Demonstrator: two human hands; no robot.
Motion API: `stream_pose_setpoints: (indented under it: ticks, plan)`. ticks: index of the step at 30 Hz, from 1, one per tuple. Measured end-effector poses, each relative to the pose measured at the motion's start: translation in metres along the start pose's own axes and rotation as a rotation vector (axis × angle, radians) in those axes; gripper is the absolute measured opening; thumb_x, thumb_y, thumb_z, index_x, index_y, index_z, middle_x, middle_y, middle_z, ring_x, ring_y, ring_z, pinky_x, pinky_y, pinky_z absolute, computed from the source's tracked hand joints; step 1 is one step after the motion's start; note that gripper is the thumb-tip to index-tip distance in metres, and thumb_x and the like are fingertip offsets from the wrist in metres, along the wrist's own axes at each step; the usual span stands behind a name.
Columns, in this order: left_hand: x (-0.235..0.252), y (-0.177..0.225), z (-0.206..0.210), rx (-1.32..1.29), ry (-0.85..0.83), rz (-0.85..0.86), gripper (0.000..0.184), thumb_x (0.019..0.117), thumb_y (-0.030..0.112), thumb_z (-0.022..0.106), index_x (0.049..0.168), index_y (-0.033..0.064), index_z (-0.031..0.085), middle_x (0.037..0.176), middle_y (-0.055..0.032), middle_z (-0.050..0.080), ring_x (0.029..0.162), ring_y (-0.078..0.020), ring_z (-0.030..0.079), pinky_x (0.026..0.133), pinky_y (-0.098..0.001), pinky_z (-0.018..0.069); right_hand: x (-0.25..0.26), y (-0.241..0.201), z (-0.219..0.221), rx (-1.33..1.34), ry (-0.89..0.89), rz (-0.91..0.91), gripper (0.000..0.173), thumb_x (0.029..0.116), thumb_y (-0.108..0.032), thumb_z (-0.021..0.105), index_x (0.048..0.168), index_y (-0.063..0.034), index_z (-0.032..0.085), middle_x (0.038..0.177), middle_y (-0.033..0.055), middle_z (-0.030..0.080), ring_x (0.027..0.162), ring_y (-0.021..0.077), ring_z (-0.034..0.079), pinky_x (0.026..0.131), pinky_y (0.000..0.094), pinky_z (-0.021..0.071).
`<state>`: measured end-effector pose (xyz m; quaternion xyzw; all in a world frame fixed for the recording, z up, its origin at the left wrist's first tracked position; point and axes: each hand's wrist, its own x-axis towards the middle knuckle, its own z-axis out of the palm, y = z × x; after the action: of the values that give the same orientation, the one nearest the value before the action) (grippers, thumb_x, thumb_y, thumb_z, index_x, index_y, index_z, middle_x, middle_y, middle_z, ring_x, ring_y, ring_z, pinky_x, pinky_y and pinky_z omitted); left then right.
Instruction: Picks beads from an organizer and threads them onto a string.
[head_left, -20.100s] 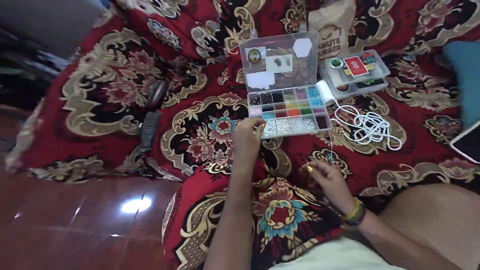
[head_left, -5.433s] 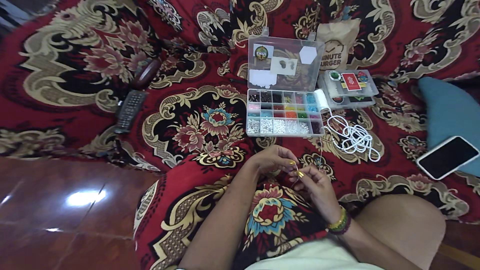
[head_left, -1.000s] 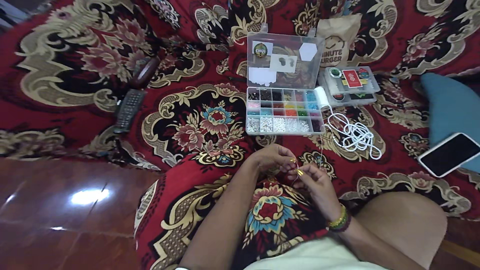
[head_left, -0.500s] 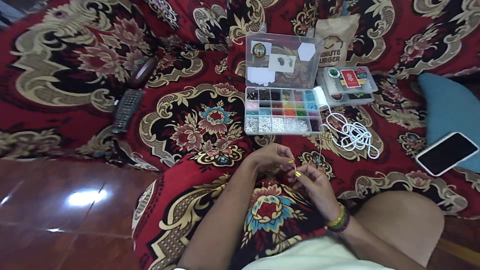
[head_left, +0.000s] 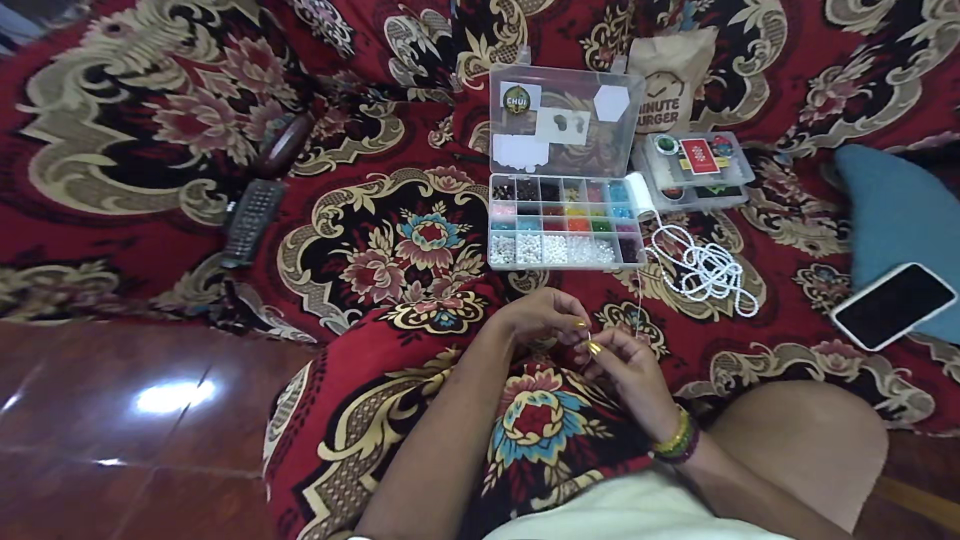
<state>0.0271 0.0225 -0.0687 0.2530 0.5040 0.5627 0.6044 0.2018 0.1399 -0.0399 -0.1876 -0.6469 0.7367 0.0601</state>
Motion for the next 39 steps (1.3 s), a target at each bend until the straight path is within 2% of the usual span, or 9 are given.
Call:
stream_pose_setpoints:
  ticks: [11,25,39]
  plan:
    - [0.0003,-0.0014,0.0003,-0.008,0.002,0.019,0.016,0.0904,0.001,0.061,0.087,0.0143,0.068,0.075,0.0103,0.070,0.069,0.0006,0.066,0.069,-0.0191,0.0558,-0.0003,-0.0019,0.0006,-0.013,-0.009,0.007,0.013,0.0981,-0.003,0.054,0.098,-0.0002,0.067,0.092,0.0037,0.075,0.073,0.0099,0.072,0.067,0.0250,0.0625]
    - [0.0000,-0.0006,0.0001,-0.001,-0.016,0.017,0.017,0.0920,0.001,0.060,0.086,0.0143,0.069,0.074,0.0107,0.070,0.068,0.0012,0.066,0.069,-0.0188,0.0557,-0.0002,-0.0024,0.0009,-0.036,-0.011,0.035,0.013,0.0984,-0.004,0.054,0.097,-0.0009,0.067,0.091,0.0031,0.075,0.073,0.0096,0.072,0.067,0.0249,0.0625]
    - [0.0009,-0.0017,-0.0014,0.087,-0.054,0.029,0.013,0.0880,0.002,0.064,0.085,0.0134,0.070,0.072,0.0114,0.069,0.066,0.0016,0.064,0.067,-0.0185,0.0540,-0.0009,-0.0043,0.0015,0.012,-0.016,0.081,0.014,0.0988,-0.003,0.052,0.095,-0.0012,0.066,0.088,0.0034,0.075,0.074,0.0107,0.073,0.069,0.0257,0.0625]
